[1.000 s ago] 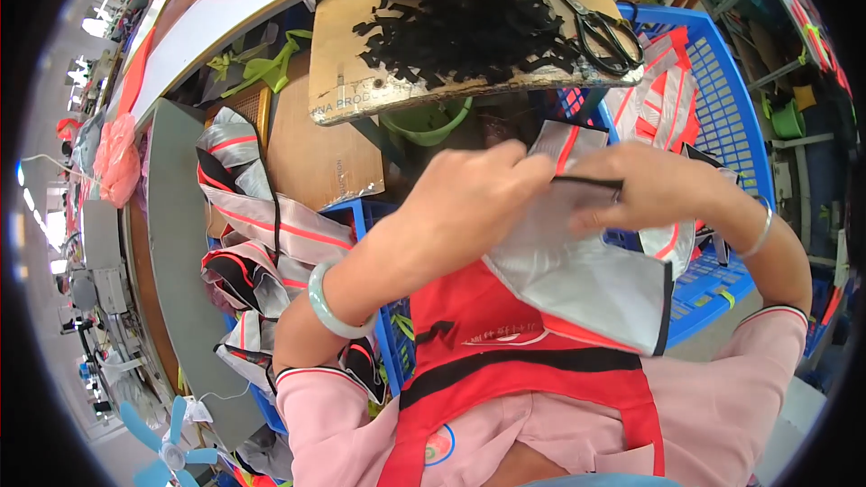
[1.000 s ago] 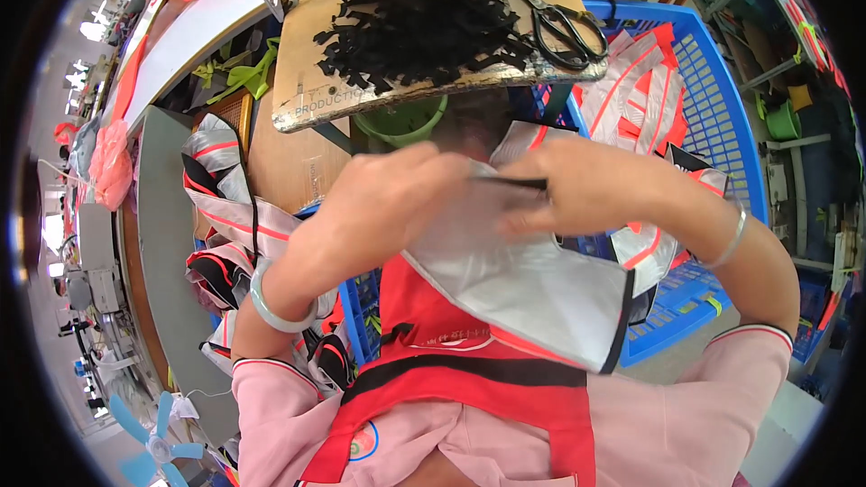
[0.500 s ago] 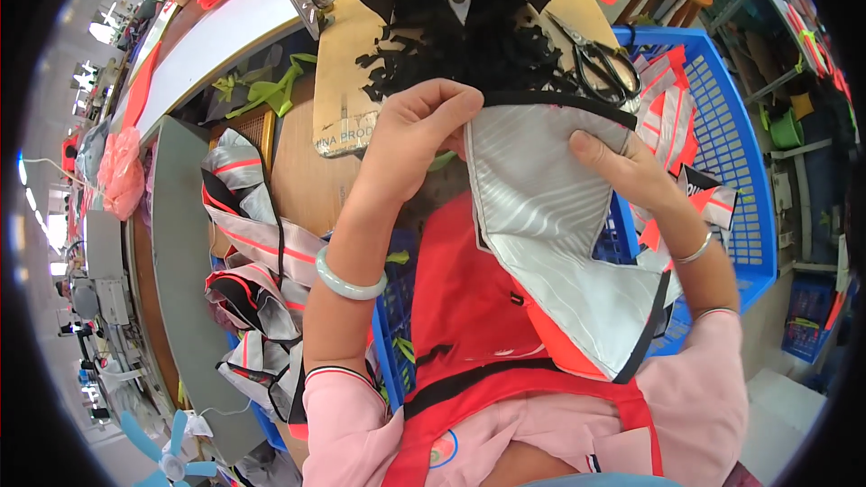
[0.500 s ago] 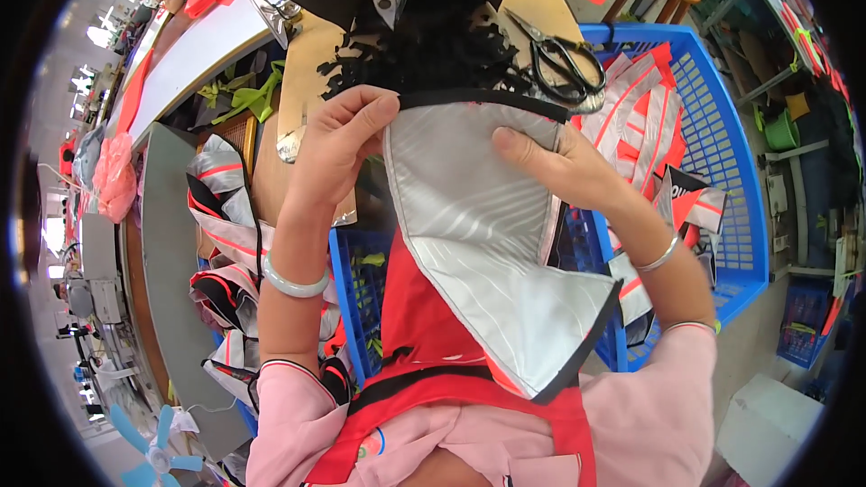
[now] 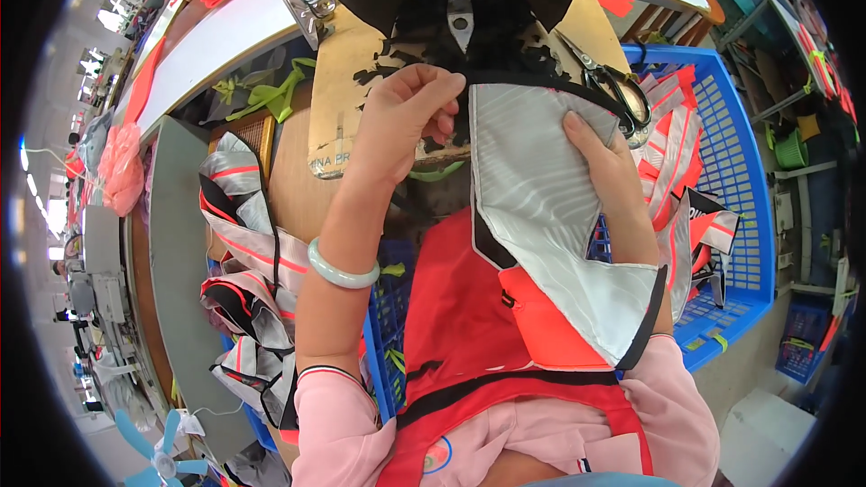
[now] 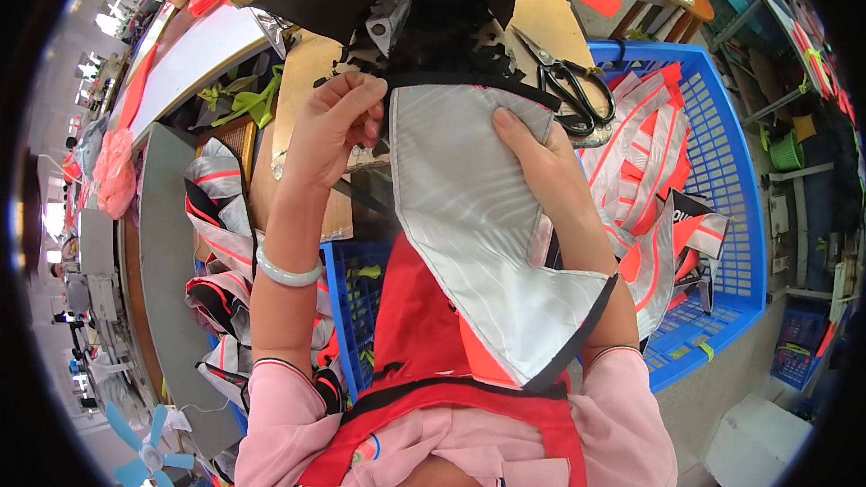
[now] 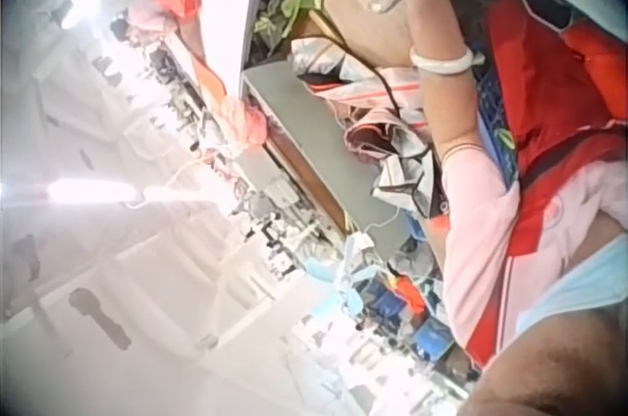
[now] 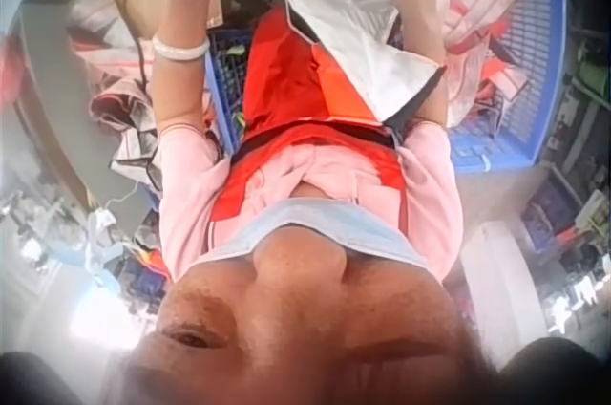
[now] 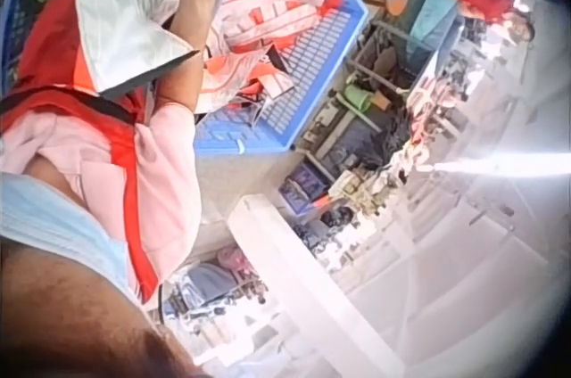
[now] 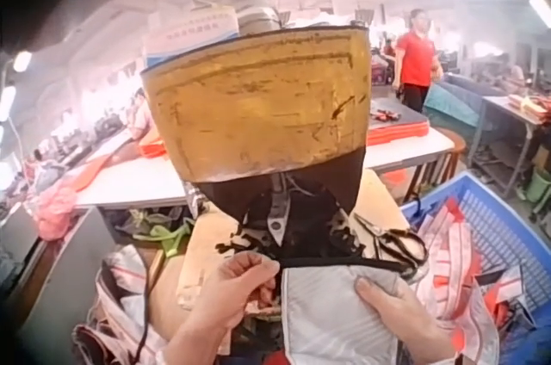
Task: Using an industrial machine to join or trim components of safety vests.
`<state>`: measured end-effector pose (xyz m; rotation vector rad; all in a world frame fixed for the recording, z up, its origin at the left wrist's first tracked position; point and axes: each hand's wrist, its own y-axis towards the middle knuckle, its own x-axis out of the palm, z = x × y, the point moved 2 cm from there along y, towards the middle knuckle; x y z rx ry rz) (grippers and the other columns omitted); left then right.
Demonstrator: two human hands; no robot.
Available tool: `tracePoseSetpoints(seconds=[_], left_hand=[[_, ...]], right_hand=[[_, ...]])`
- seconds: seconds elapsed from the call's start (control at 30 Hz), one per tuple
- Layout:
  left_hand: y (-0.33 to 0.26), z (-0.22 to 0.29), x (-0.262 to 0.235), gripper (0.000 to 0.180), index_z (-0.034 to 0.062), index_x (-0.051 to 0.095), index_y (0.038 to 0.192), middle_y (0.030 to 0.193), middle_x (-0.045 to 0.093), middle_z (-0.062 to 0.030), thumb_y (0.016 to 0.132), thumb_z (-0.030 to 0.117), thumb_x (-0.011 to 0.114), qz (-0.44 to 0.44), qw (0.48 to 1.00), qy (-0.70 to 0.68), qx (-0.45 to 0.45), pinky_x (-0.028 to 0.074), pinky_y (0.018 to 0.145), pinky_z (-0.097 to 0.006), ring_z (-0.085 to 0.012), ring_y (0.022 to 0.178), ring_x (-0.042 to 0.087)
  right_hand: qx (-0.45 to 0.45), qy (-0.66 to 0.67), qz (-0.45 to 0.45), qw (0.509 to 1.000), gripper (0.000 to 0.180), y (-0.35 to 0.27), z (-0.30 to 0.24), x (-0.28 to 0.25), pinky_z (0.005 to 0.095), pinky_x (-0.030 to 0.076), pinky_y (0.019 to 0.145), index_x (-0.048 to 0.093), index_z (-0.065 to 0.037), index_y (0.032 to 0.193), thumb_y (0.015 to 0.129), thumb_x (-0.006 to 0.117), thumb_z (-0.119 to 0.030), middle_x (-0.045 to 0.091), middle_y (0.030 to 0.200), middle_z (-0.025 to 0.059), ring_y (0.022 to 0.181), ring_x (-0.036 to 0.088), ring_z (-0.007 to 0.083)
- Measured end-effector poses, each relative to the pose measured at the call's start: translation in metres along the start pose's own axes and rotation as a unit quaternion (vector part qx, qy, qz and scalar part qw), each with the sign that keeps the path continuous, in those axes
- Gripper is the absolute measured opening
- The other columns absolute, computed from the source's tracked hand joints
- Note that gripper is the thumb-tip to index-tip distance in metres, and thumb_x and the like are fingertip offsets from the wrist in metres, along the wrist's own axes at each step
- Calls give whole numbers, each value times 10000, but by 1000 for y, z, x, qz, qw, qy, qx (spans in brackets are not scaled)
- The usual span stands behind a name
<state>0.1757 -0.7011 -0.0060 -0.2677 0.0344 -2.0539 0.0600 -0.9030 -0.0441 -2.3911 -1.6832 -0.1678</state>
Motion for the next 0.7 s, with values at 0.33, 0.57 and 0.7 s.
tracePoseSetpoints(seconds=[0.33,0.57,0.7], left_hand=[[16,-8,-1,124,62,609,860,688,557,13,852,168,674,24,993,-112,-12,333,455,-198,-53,543,482],[20,-1,0,101,66,609,853,696,558,14,845,144,673,19,991,-133,6,316,451,-199,-51,538,463],[21,0,3,109,61,608,864,701,559,13,847,146,673,26,989,-148,17,318,456,-206,-59,547,466]], right_hand=[[2,-14,26,1000,362,12,-4,7,262,493,757,601,-13,1141,905,630,-286,660,999,49,875,620,123],[-23,1,18,1000,385,21,-3,5,261,486,782,593,-21,1161,898,647,-296,654,1024,56,889,611,129],[-24,40,-15,999,411,23,-8,6,266,484,793,586,-21,1191,896,653,-299,653,1030,54,899,608,129]])
